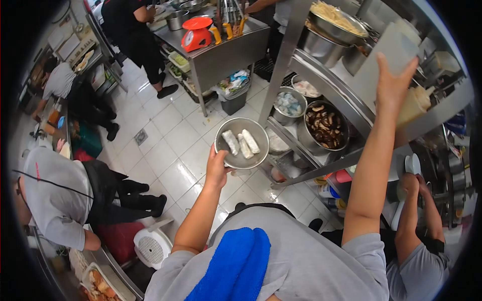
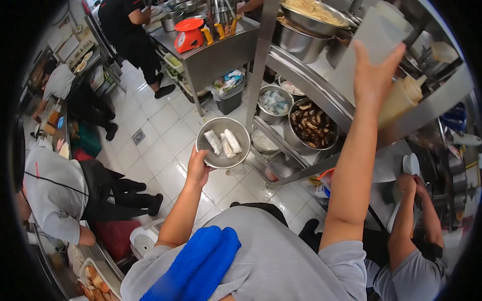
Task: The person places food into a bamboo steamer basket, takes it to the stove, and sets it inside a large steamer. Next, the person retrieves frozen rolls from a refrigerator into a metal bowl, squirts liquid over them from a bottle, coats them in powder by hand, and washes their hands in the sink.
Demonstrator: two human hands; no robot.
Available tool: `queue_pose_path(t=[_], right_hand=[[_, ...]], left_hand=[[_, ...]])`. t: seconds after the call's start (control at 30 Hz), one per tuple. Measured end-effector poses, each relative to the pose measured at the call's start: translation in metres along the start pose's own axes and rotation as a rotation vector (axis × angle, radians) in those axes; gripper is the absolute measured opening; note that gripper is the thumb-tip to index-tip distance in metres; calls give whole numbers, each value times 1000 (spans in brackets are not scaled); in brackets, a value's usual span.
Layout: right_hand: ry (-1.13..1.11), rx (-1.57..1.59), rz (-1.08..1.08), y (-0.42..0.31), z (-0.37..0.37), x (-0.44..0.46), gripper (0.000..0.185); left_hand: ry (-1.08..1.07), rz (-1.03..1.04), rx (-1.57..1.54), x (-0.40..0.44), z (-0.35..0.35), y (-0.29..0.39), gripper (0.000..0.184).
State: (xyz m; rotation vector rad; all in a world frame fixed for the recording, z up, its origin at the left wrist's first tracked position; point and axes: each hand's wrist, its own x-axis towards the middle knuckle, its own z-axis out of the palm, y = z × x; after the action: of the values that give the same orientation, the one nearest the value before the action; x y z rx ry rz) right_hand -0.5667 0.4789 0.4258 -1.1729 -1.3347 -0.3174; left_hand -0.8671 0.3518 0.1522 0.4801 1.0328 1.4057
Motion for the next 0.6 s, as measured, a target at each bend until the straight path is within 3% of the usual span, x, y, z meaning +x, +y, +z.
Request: queue_pose_path(t=[0.1,0.17,0.2,0.23,0.27,0.3,0.4,0.47,0.6], right_hand=[[93,13,-111,-34,-11,-36,71],[-70,299,-26,-54,-1,-99,59],[-348,426,115,-50,10,-132,53],[-619,241,89,-52,20,-160,55],[-781,263,144,-43,37,-195,62],[-835,299,217,-26,58,-238,67],[-895,222,130,-18,78,-287,70],[-1202,29,211,-23,78,-294,66],[-1219,48,218,-16,90,-331,54]], left_hand=[[3,18,-8,2,16,-1,54],[13,39,17,-2,32,0,56],[-11,44,51,0,33,-4,58],[-6,41,58,-3,38,-8,58],[14,73,64,-5,46,-12,58],[26,107,72,-6,53,-13,58],[27,124,76,-3,58,-28,54],[46,110,111,-7,53,-41,46],[128,131,224,-2,27,-66,44]])
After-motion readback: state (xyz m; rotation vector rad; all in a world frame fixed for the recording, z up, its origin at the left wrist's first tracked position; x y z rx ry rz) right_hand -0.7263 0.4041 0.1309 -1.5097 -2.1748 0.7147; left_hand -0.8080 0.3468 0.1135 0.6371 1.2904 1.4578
